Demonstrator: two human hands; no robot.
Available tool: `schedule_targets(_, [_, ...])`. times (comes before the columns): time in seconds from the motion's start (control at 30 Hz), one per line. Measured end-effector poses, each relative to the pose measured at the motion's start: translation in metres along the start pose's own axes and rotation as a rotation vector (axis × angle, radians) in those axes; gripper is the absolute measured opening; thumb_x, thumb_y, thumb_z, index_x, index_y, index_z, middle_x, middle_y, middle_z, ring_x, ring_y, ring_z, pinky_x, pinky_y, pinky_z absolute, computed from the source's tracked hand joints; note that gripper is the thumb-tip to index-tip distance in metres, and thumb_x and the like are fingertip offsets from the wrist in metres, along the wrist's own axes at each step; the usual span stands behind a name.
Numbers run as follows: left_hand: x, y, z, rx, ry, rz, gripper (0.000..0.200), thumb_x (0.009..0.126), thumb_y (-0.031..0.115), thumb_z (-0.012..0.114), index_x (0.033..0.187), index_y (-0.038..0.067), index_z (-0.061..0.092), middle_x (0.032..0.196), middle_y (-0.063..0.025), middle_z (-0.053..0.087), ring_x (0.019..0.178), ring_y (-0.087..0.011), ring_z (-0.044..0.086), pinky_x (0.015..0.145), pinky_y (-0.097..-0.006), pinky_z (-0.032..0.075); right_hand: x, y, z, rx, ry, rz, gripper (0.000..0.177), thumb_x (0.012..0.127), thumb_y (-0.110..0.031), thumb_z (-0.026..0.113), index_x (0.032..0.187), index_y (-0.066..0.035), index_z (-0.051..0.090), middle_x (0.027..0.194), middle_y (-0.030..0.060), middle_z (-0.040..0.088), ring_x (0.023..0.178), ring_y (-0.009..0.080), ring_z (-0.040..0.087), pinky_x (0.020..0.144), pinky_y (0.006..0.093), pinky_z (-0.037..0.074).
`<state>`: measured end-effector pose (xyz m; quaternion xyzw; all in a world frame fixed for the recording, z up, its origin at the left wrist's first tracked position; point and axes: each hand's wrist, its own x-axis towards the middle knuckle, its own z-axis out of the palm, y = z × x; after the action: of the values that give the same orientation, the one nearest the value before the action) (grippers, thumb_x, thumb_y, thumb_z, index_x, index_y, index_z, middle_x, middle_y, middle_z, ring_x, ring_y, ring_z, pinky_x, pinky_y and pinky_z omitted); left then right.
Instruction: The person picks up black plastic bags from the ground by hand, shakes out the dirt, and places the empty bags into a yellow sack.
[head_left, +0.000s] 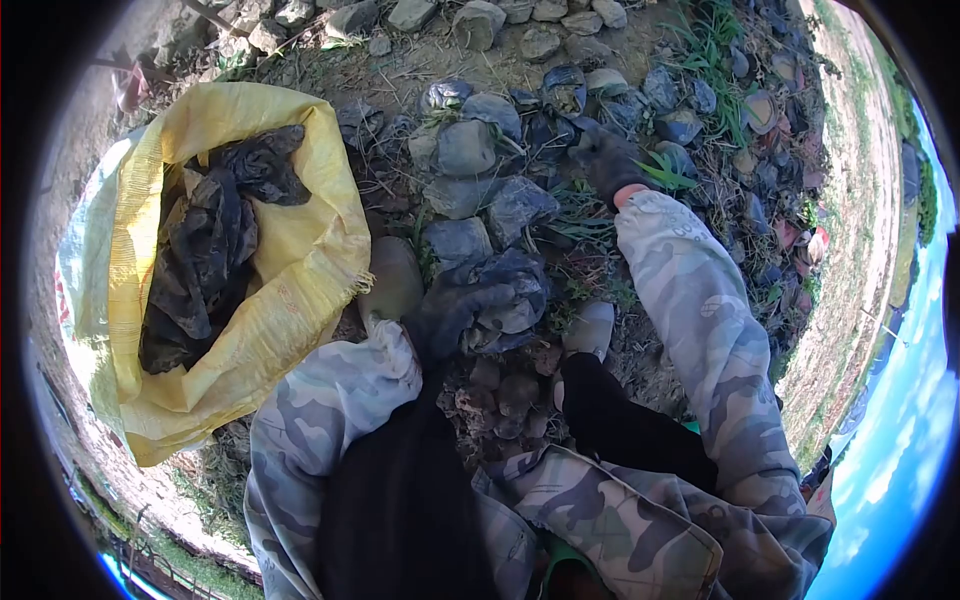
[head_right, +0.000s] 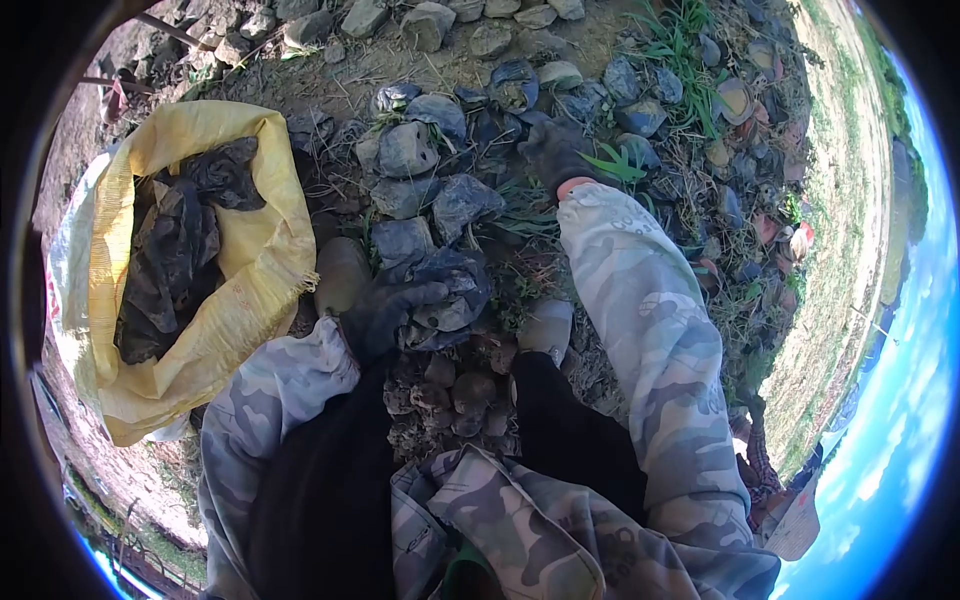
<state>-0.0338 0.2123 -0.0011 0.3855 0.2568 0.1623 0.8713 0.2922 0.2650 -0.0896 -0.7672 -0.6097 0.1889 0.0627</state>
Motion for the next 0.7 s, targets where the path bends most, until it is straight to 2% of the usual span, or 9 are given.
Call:
schedule_targets(0.17, [0.005,-0.011,0.002,-0.352,0.067,-0.204,0.036,0.089,0.014,0.053,0.122,-0.001,0.054,0.112,-0.0105,0.062,0.1,-0.0161,0.06,0.09,-0.0305,0.047,-0.006,0.007,-0.002,0.26,-0.001,-0.043,0.028,0.076,-0.023,0.071,0.091,-0.005,0.056,0.083,0.0111,0.061,0.076,0.0346,0.058,0.07,0.0417,0.044])
schedule_targets(0.23, [0.007,-0.031,-0.007,-0.212,0.033,-0.132,0.036,0.089,0.013,0.053,0.122,-0.001,0.054,0.113,-0.0108,0.062,0.101,-0.0167,0.06,0.09,-0.0308,0.047,-0.011,0.009,-0.003,0.42,0.051,-0.033,0.027,0.076,-0.023,0.07,0.091,-0.005,0.056,0.084,0.0125,0.06,0.077,0.0354,0.057,0.072,0.0421,0.045])
schedule_targets(0.3, [0.01,-0.018,0.001,-0.063,-0.012,-0.059,0.036,0.089,0.013,0.053,0.122,-0.002,0.054,0.113,-0.011,0.062,0.102,-0.0172,0.059,0.09,-0.031,0.047,-0.014,-0.013,-0.017,0.174,0.236,-0.066,0.029,0.077,-0.025,0.07,0.094,-0.004,0.057,0.09,0.0164,0.059,0.083,0.0373,0.057,0.077,0.043,0.046])
schedule_targets(0.4, [0.009,-0.005,0.013,-0.313,0.079,-0.274,0.035,0.088,0.011,0.053,0.121,-0.002,0.055,0.114,-0.0116,0.062,0.105,-0.0185,0.058,0.091,-0.0315,0.048,-0.01,-0.004,-0.002,-0.108,0.136,-0.196,0.032,0.078,-0.026,0.069,0.097,-0.004,0.058,0.098,0.0187,0.059,0.09,0.0378,0.058,0.082,0.0441,0.046])
schedule_targets(0.47, [0.012,-0.015,0.008,-0.304,0.024,-0.23,0.041,0.089,0.009,0.05,0.128,-0.003,0.048,0.121,-0.0139,0.058,0.109,-0.021,0.058,0.094,-0.033,0.047,-0.013,-0.004,0.001,-0.059,0.085,-0.159,0.032,0.078,-0.027,0.069,0.098,-0.005,0.059,0.097,0.0189,0.06,0.091,0.0399,0.056,0.082,0.0455,0.045])
schedule_targets(0.53, [0.012,-0.012,0.008,-0.267,0.034,-0.233,0.04,0.089,0.008,0.05,0.128,-0.003,0.048,0.12,-0.0136,0.058,0.108,-0.0206,0.058,0.093,-0.0329,0.048,-0.019,-0.007,-0.005,-0.03,0.17,-0.077,0.028,0.078,-0.024,0.07,0.098,-0.007,0.061,0.094,0.0132,0.064,0.084,0.0298,0.063,0.074,0.0405,0.05])
schedule_targets(0.57, [0.012,-0.012,0.008,-0.245,0.046,-0.235,0.04,0.089,0.008,0.051,0.128,-0.003,0.048,0.119,-0.0133,0.059,0.107,-0.0202,0.059,0.092,-0.0329,0.049,-0.025,-0.004,-0.015,-0.029,0.171,-0.073,0.028,0.078,-0.024,0.07,0.098,-0.007,0.061,0.094,0.0132,0.064,0.084,0.0298,0.063,0.074,0.0405,0.05])
schedule_targets(0.63, [0.013,-0.012,0.009,-0.287,0.027,-0.24,0.04,0.089,0.007,0.05,0.128,-0.002,0.048,0.119,-0.0131,0.059,0.107,-0.0199,0.059,0.091,-0.0329,0.049,-0.036,-0.003,-0.053,0.925,-0.178,0.427,0.021,0.08,-0.019,0.069,0.096,-0.008,0.06,0.079,0.0078,0.063,0.064,0.0174,0.062,0.056,0.0309,0.049])
schedule_targets(0.7, [0.015,-0.014,0.009,-0.335,0.01,-0.241,0.04,0.089,0.007,0.05,0.128,-0.002,0.047,0.119,-0.0128,0.059,0.106,-0.0197,0.059,0.091,-0.033,0.05,-0.041,0.013,-0.05,0.955,-0.153,0.448,0.02,0.081,-0.018,0.069,0.095,-0.008,0.06,0.076,0.0066,0.061,0.058,0.0133,0.058,0.051,0.0278,0.046])
